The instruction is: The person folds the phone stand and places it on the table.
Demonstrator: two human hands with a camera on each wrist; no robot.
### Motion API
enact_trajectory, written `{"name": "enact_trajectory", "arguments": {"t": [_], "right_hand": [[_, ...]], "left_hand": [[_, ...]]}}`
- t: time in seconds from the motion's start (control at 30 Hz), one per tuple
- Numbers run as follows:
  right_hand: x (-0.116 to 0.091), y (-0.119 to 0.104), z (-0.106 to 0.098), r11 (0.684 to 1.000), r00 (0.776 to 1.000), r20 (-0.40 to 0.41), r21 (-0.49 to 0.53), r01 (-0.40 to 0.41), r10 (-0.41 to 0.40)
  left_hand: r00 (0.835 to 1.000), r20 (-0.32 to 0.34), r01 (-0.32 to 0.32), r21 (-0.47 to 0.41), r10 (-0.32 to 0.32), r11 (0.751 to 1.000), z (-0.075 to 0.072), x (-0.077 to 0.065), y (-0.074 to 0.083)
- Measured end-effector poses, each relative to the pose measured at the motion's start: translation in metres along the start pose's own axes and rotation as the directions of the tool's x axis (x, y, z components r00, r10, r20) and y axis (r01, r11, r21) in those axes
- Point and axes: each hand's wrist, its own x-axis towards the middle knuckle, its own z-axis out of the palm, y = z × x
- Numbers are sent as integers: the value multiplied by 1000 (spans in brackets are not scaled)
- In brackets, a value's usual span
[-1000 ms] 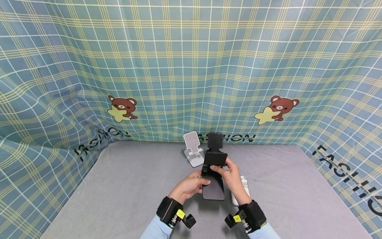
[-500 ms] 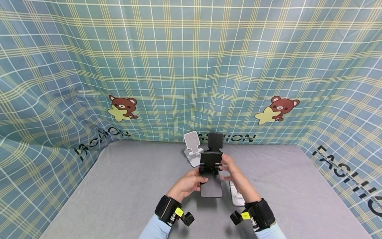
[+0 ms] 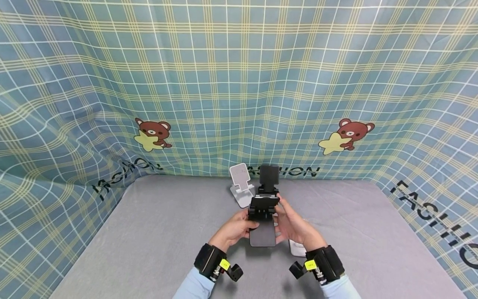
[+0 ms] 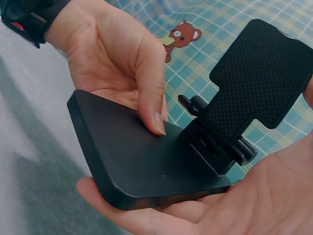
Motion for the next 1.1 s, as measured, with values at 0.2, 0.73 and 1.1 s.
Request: {"name": "enact_trajectory", "arguments": {"t": [0.2, 0.73, 1.1], "right_hand": [[-2, 1, -4, 999, 998, 64, 32, 5, -7], [-4, 5, -10, 990, 981, 161, 104, 92, -108], [-3, 5, -9, 984, 979, 133, 108, 138, -152]], "left_hand": [[1000, 0, -10, 13, 10, 1000, 1, 1, 0], [998, 46, -36, -30, 37, 999, -4, -2, 3], [991, 124, -43, -76, 53, 996, -8, -4, 7]]}}
